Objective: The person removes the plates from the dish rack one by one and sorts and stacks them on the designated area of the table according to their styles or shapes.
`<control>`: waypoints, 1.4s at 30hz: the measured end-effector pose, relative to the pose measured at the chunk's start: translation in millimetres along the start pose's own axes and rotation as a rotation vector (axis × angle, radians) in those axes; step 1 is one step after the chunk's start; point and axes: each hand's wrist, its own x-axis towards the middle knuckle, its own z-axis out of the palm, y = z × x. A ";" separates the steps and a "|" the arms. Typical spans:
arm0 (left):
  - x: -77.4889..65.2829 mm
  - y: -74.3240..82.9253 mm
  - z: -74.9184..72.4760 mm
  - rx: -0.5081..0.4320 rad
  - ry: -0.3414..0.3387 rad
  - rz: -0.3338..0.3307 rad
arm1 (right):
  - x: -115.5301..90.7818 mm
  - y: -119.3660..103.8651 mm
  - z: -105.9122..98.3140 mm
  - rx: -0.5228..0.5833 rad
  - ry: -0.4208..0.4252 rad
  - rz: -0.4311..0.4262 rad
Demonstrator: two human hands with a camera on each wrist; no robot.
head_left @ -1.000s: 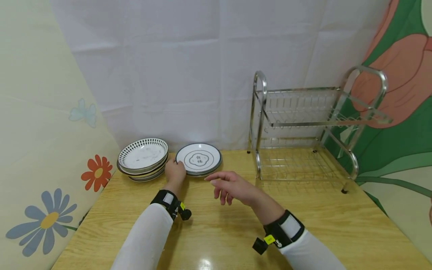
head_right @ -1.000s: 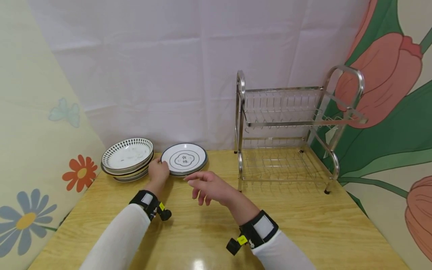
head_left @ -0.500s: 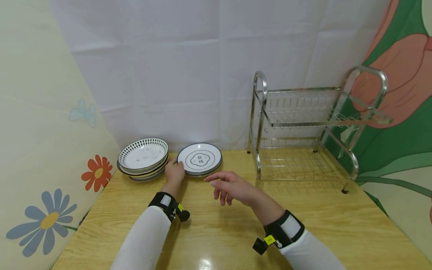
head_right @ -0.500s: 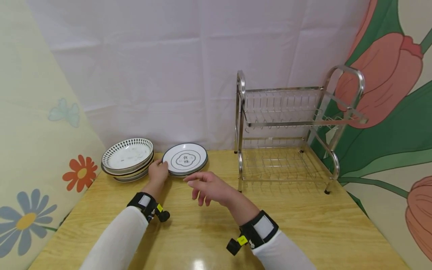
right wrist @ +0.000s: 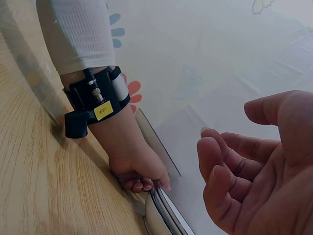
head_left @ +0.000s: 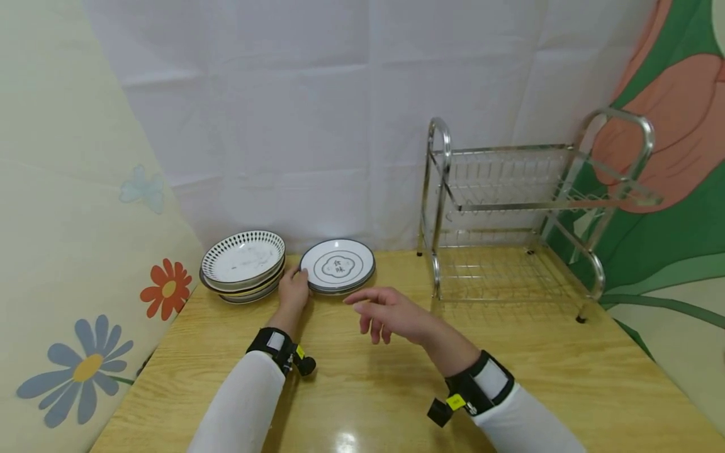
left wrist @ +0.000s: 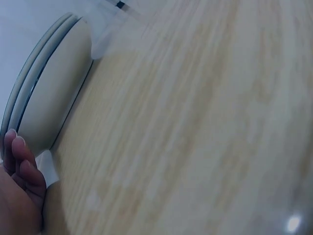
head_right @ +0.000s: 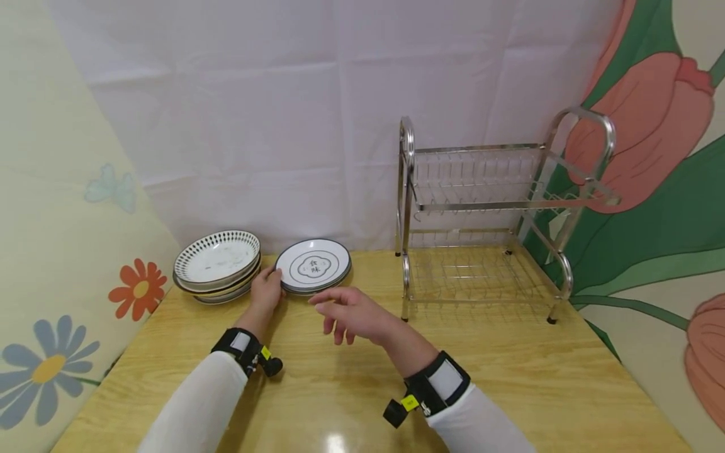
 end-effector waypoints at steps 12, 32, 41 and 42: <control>-5.5 -0.6 -4.2 -0.089 -0.071 -0.009 | -0.2 -0.4 -3.9 -0.020 0.013 -0.023; -8.7 2.6 -4.7 -0.103 -0.076 -0.014 | -2.9 -3.8 -8.6 -0.042 0.038 -0.030; -10.5 -0.7 -6.6 -0.146 -0.103 0.000 | -6.0 -7.0 -6.9 -0.027 0.050 -0.014; -10.4 -1.3 -7.2 -0.148 -0.106 0.000 | -6.2 -6.8 -6.3 -0.026 0.051 -0.015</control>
